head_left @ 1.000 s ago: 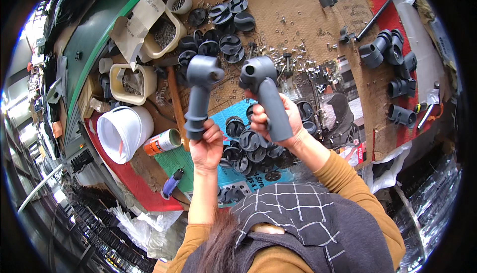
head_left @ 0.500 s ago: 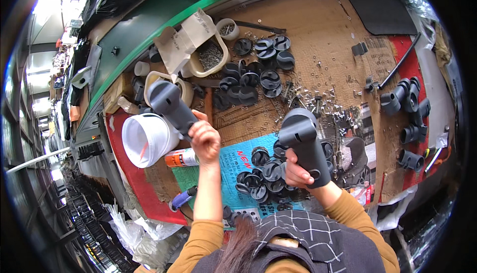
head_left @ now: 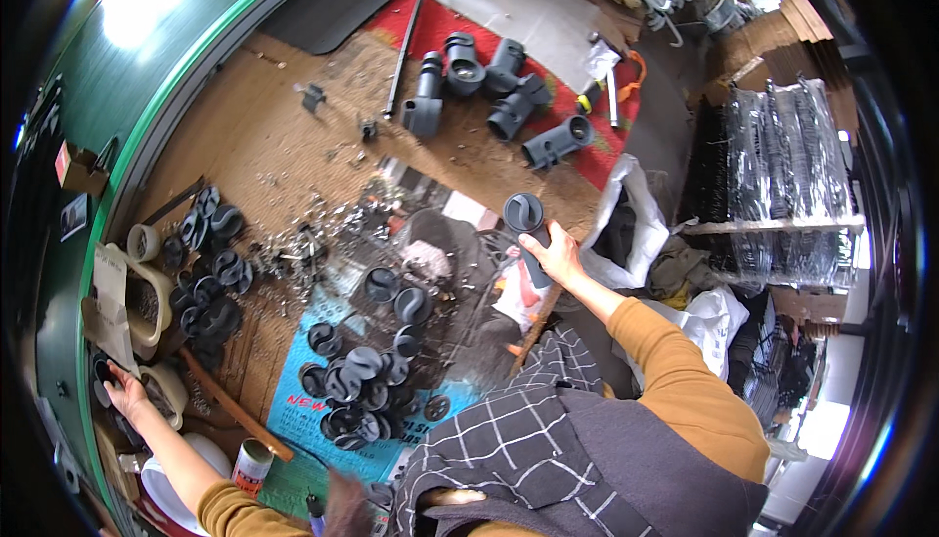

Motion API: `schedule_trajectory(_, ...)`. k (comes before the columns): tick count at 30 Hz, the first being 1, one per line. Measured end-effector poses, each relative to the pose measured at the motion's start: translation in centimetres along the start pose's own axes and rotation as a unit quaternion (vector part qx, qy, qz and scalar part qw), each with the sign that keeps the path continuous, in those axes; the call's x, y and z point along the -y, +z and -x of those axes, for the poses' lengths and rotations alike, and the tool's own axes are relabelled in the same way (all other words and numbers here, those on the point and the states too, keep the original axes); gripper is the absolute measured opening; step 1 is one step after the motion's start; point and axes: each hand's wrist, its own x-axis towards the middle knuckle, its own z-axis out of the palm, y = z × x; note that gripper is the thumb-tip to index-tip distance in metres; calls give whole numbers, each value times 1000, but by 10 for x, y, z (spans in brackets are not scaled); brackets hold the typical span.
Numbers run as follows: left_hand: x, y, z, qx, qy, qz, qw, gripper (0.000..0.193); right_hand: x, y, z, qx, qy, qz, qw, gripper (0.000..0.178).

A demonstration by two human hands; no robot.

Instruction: The person repeatedly picks up small black plastic components from a cluttered workbench, fits them together by hand, and places the assembled units into a white sack. The person also moves a white sack on the floor and returns to the bench to continue assembling more parts.

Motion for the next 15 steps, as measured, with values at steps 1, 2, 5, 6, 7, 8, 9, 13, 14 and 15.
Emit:
schedule_trajectory(1,3,-4,6,-59,-22,12,998,43,-13,-3,-7,10,6,11,1000,71)
schedule_trajectory(2,11,-4,20,-129,-41,14,991,42,-25,-7,-11,19,-52,34,998,71)
schedule_trajectory(5,61,11,120,-42,-12,-123,991,31,-52,-15,-27,60,-131,115,983,67)
schedule_trajectory(6,85,21,170,-17,18,-184,983,29,-58,-15,-35,-47,-219,64,972,61)
schedule_trajectory(7,112,24,230,72,28,-234,969,23,-62,-16,-51,-105,-175,-29,978,55)
schedule_trajectory(8,141,33,289,249,-88,-240,934,23,-65,-16,-73,-112,-125,-112,979,49)
schedule_trajectory(9,176,38,345,208,-63,-289,932,25,-68,-25,-110,-84,-2,-185,979,48)
schedule_trajectory(13,312,42,520,113,-41,-425,897,28,-56,-10,-225,-144,311,-499,796,47)
schedule_trajectory(14,338,43,551,93,-67,-418,901,26,-48,-10,-239,-151,293,-507,797,46)
schedule_trajectory(15,364,45,576,90,-85,-442,889,24,-43,-18,-240,-87,263,-571,773,57)
